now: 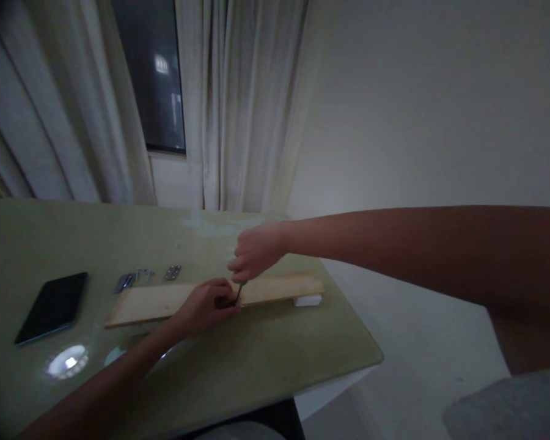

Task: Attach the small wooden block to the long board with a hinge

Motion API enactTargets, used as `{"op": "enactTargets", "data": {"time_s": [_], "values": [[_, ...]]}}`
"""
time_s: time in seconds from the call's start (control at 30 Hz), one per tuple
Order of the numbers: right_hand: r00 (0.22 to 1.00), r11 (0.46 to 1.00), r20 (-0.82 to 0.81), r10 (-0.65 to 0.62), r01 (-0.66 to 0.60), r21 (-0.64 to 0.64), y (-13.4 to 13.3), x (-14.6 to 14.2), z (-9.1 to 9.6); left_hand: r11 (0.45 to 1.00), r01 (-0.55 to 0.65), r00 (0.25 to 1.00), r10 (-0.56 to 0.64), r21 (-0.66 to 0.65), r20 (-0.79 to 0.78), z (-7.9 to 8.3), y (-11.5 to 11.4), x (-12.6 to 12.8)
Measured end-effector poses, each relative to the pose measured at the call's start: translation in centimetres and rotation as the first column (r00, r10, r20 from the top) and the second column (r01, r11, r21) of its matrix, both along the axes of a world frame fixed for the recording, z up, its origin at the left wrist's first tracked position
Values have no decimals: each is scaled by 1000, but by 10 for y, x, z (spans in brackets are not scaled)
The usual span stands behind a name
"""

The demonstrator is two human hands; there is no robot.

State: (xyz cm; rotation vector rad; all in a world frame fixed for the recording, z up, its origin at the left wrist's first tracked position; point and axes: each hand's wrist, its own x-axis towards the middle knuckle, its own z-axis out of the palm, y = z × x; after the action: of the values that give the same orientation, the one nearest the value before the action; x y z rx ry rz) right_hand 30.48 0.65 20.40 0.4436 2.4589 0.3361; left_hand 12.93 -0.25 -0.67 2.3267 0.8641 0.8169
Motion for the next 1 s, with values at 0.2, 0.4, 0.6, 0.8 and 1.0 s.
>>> {"op": "enactTargets", "data": {"time_s": [0.2, 0.4, 0.6, 0.8, 1.0], "values": [[858, 857, 152, -491, 507, -92, 5, -11, -6, 1000, 13, 1000, -13, -4, 5, 2, 0, -1], [989, 988, 10, -148, 149, -45, 0, -2, 3, 1000, 3, 1000, -3, -1, 5, 3, 0, 0], [847, 848, 107, -521, 528, -53, -4, -2, 0, 1000, -5, 1000, 5, -8, -2, 5, -3, 0], [983, 983, 23, -181, 181, -30, -2, 4, 4, 1000, -3, 1000, 3, 2, -1, 5, -3, -1], [942, 942, 29, -334, 335, -14, -2, -3, 0, 1000, 11, 1000, -11, 5, 13, 3, -1, -2]]}}
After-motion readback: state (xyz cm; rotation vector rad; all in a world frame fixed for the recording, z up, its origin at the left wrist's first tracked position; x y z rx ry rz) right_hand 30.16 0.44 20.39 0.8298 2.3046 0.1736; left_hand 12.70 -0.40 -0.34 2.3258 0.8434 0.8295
